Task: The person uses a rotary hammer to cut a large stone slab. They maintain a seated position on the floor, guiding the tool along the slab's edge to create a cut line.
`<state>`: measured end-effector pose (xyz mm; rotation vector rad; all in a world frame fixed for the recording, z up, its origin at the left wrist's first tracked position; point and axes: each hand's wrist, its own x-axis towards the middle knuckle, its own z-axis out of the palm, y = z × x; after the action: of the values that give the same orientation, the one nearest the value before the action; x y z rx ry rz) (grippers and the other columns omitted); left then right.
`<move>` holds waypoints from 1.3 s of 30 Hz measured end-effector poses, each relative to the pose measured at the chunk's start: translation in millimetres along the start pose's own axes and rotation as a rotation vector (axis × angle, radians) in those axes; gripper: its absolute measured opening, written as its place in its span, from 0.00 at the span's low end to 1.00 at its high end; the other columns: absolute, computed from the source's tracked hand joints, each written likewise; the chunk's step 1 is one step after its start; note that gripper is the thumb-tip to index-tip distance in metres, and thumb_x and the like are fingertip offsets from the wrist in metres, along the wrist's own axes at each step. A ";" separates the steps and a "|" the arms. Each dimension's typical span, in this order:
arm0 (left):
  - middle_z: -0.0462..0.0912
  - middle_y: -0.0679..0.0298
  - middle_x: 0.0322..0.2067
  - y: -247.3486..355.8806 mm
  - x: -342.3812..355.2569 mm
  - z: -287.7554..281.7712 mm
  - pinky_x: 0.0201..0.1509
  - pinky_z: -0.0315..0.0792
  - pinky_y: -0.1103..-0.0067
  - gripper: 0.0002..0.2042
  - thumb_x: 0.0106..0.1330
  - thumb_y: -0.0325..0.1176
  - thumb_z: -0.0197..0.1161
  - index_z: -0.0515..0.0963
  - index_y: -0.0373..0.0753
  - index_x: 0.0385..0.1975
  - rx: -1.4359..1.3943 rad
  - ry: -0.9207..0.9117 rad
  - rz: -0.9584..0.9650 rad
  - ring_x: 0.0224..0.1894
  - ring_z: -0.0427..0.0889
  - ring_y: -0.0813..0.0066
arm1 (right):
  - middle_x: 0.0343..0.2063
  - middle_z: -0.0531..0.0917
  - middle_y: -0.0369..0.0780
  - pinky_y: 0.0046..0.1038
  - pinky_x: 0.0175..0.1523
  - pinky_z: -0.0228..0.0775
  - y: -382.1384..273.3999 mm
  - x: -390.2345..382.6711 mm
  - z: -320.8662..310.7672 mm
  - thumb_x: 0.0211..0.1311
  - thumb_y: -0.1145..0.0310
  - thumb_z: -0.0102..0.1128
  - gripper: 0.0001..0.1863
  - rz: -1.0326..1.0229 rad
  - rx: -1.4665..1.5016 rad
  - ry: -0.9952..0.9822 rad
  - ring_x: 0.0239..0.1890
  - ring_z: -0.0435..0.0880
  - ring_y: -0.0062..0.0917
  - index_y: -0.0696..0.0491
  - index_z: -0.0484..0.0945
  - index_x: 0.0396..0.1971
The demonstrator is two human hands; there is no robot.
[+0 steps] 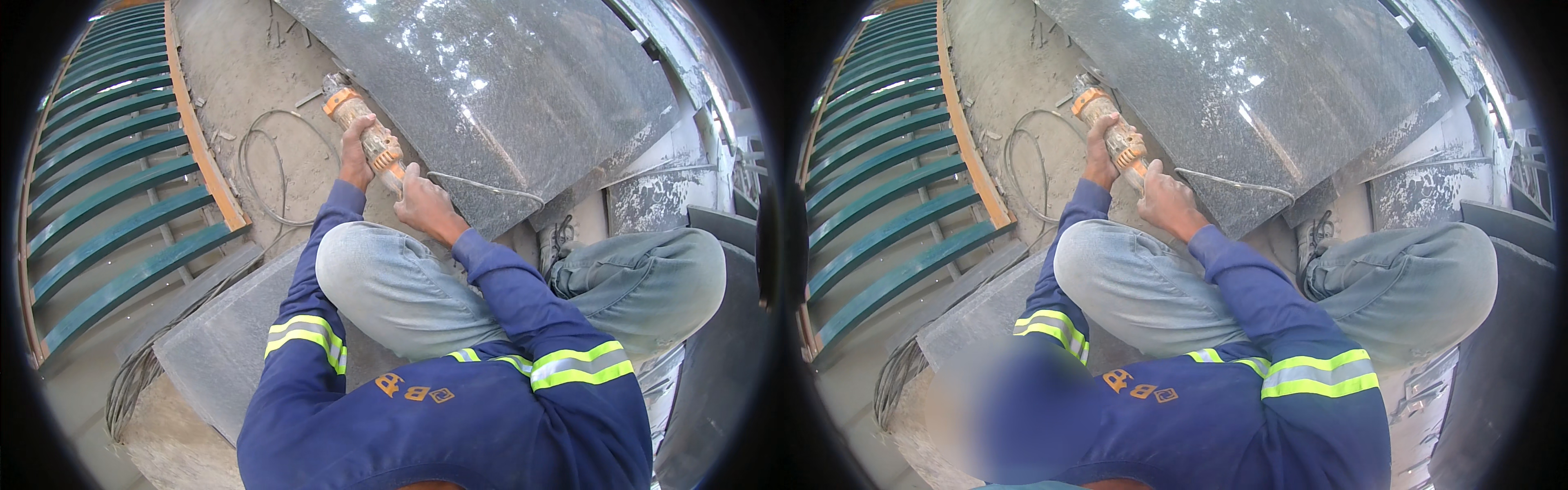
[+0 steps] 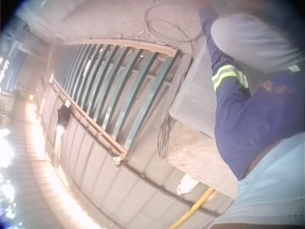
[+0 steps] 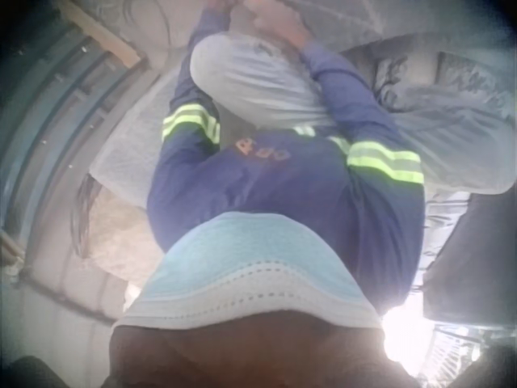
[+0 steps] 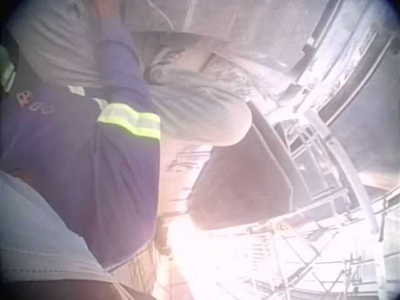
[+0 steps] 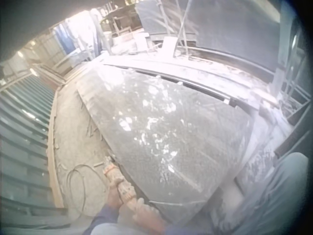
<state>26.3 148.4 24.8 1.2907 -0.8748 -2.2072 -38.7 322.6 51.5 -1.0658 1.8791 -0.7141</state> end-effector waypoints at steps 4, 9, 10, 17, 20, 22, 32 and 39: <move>0.79 0.53 0.29 1.6 7.5 1.0 0.31 0.84 0.66 0.17 0.59 0.40 0.66 0.71 0.38 0.40 -0.012 -0.035 -0.008 0.27 0.85 0.59 | 0.32 0.84 0.61 0.50 0.45 0.78 4.2 8.1 1.8 0.54 0.72 0.58 0.17 -0.016 -0.009 0.024 0.39 0.86 0.56 0.61 0.63 0.40; 0.79 0.53 0.29 5.1 17.1 -2.8 0.31 0.85 0.67 0.17 0.59 0.39 0.66 0.71 0.37 0.40 -0.015 -0.042 0.007 0.28 0.85 0.59 | 0.35 0.83 0.63 0.51 0.49 0.76 3.3 19.7 1.7 0.53 0.70 0.59 0.19 -0.010 0.010 0.009 0.42 0.85 0.57 0.61 0.63 0.40; 0.79 0.53 0.29 5.8 19.7 -4.0 0.31 0.85 0.67 0.16 0.59 0.39 0.66 0.71 0.37 0.40 -0.018 -0.044 0.006 0.27 0.85 0.59 | 0.35 0.83 0.63 0.51 0.49 0.76 4.1 22.9 3.5 0.53 0.70 0.60 0.19 -0.009 0.014 0.011 0.42 0.85 0.57 0.61 0.63 0.41; 0.78 0.53 0.29 9.4 26.4 -8.3 0.31 0.85 0.66 0.16 0.59 0.39 0.66 0.71 0.37 0.39 -0.015 -0.060 -0.007 0.27 0.85 0.60 | 0.36 0.83 0.63 0.52 0.50 0.75 -0.2 26.9 2.3 0.53 0.70 0.60 0.20 0.007 0.008 0.009 0.43 0.85 0.57 0.61 0.63 0.41; 0.78 0.53 0.29 7.5 17.7 -2.3 0.31 0.85 0.66 0.16 0.59 0.39 0.66 0.71 0.37 0.39 -0.004 -0.024 0.008 0.27 0.85 0.60 | 0.36 0.83 0.63 0.51 0.50 0.76 2.0 20.8 2.0 0.53 0.70 0.60 0.20 -0.003 0.014 0.004 0.42 0.85 0.57 0.62 0.63 0.41; 0.78 0.53 0.28 4.6 9.1 3.0 0.31 0.85 0.66 0.15 0.59 0.39 0.66 0.71 0.37 0.39 -0.003 -0.011 0.008 0.27 0.85 0.60 | 0.35 0.83 0.62 0.51 0.49 0.76 4.2 13.6 1.8 0.53 0.70 0.59 0.19 -0.001 0.017 -0.002 0.42 0.85 0.57 0.62 0.63 0.41; 0.78 0.53 0.28 -5.2 -4.4 5.3 0.30 0.84 0.66 0.16 0.60 0.39 0.65 0.70 0.37 0.40 -0.033 -0.028 -0.009 0.26 0.84 0.60 | 0.35 0.83 0.61 0.51 0.48 0.76 7.3 -6.2 -1.4 0.54 0.70 0.59 0.19 0.003 0.034 -0.019 0.42 0.85 0.56 0.61 0.62 0.40; 0.78 0.53 0.28 -3.8 13.3 -3.5 0.30 0.84 0.66 0.17 0.60 0.40 0.64 0.70 0.36 0.41 -0.022 -0.037 -0.019 0.26 0.84 0.60 | 0.35 0.83 0.62 0.52 0.48 0.76 6.6 5.1 -0.8 0.54 0.70 0.60 0.20 -0.014 0.041 -0.004 0.43 0.84 0.57 0.61 0.62 0.41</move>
<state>22.9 141.5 12.8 1.2564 -0.8530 -2.2557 -43.5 321.3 44.7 -1.0548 1.8475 -0.7553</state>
